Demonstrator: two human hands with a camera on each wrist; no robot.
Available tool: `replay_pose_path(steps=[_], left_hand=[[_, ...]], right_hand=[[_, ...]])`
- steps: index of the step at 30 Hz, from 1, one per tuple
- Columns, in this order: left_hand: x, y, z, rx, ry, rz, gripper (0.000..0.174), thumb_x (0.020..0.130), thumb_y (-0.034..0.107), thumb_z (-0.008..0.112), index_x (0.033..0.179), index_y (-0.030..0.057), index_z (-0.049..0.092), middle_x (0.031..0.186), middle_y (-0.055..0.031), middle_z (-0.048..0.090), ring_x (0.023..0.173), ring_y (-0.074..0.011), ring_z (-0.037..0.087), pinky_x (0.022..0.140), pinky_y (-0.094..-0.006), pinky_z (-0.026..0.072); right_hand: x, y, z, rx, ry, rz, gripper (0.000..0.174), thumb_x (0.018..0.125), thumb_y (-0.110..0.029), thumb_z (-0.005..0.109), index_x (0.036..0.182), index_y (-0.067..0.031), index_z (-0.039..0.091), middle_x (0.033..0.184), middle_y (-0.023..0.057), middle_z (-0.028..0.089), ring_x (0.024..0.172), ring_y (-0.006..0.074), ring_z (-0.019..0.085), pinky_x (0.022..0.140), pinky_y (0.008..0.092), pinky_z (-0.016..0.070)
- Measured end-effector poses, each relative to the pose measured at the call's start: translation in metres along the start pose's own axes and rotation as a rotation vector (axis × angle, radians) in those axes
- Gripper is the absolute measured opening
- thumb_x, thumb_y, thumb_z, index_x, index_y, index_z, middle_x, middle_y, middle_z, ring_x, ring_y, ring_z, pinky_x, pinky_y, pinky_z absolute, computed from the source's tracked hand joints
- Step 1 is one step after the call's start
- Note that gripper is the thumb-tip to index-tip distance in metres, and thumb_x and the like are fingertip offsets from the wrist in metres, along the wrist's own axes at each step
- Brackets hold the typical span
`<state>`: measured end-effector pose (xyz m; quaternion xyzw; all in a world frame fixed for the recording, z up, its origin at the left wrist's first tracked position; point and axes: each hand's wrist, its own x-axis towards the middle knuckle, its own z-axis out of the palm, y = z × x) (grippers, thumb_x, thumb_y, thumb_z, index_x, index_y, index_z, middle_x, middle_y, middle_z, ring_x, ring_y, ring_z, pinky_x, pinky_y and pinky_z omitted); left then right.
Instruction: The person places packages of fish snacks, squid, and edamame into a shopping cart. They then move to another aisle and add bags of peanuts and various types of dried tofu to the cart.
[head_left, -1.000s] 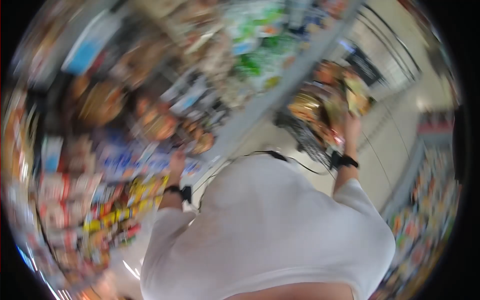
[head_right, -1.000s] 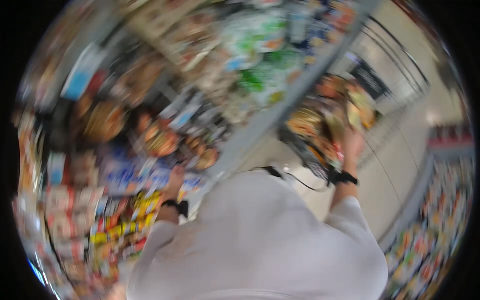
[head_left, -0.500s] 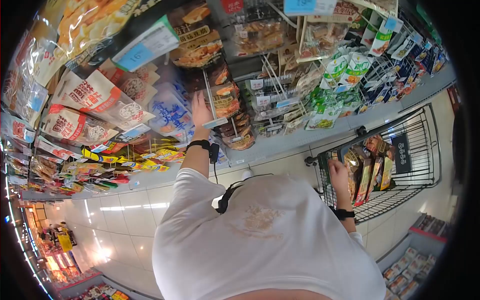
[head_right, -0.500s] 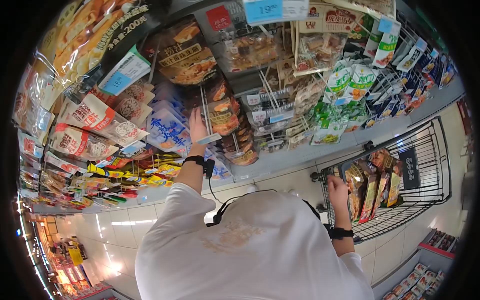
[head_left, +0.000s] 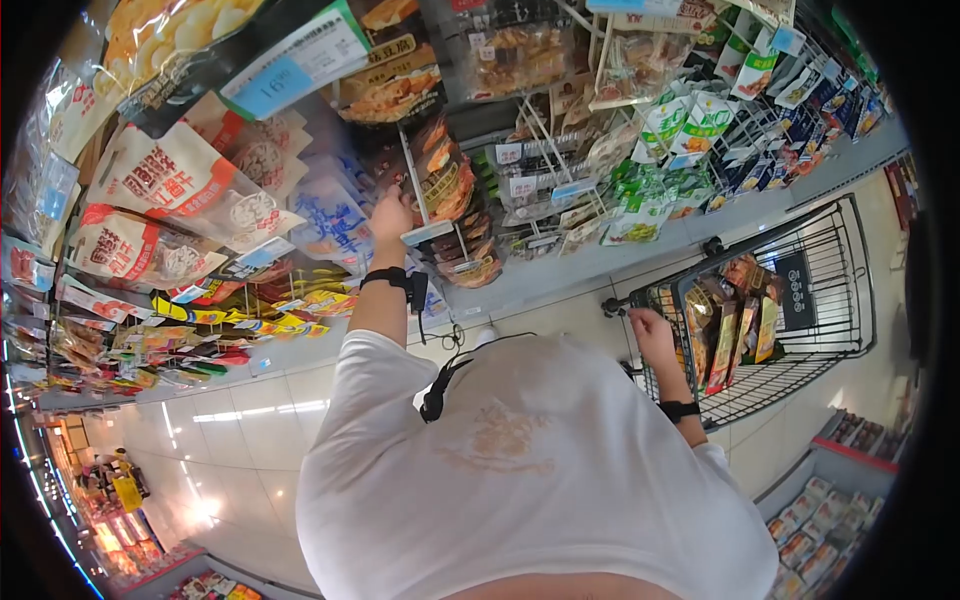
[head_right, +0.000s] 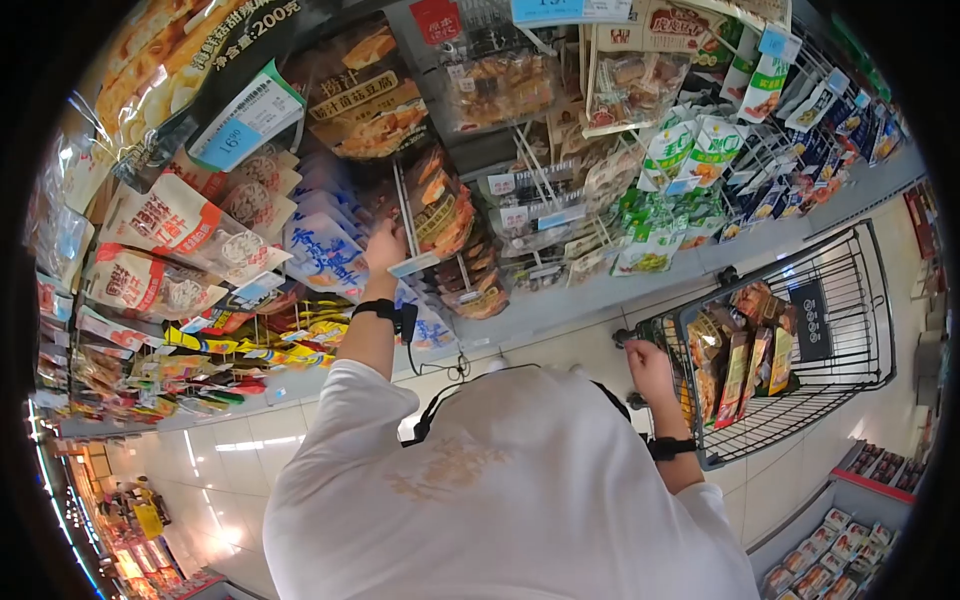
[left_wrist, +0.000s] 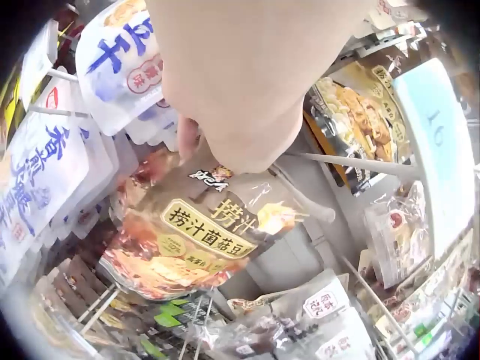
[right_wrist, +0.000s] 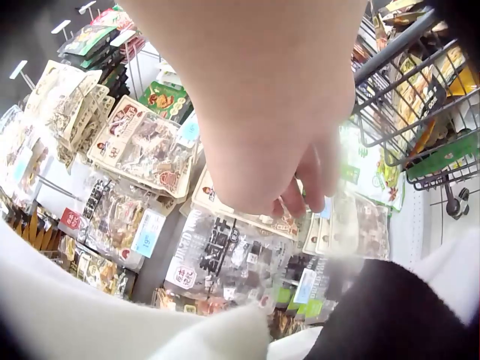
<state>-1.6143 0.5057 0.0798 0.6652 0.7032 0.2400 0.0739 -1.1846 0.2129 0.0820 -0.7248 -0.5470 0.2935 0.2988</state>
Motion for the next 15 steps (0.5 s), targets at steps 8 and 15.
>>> replay_pose_path(steps=[8, 15], left_hand=[[-0.094, -0.010, -0.026, -0.003, 0.029, 0.166, 0.013, 0.083, 0.023, 0.054, 0.089, 0.0113, 0.054, 0.066, -0.0181, 0.059, 0.063, -0.0398, 0.058, 0.055, -0.0493, 0.0442], [-0.145, 0.007, -0.097, 0.011, -0.239, 0.315, 0.016, 0.081, 0.025, 0.060, 0.092, 0.0132, 0.056, 0.071, -0.0194, 0.061, 0.066, -0.0373, 0.060, 0.058, -0.0465, 0.0468]], right_hand=[[0.015, 0.005, 0.015, 0.072, -0.035, -0.073, 0.017, 0.083, -0.010, 0.054, 0.093, -0.0002, 0.063, 0.087, 0.0169, 0.063, 0.078, 0.0291, 0.063, 0.068, 0.0318, 0.0497], [0.011, 0.006, 0.011, 0.191, -0.163, -0.040, 0.019, 0.082, -0.010, 0.056, 0.097, -0.0004, 0.063, 0.092, 0.0169, 0.063, 0.083, 0.0235, 0.064, 0.071, 0.0308, 0.0514]])
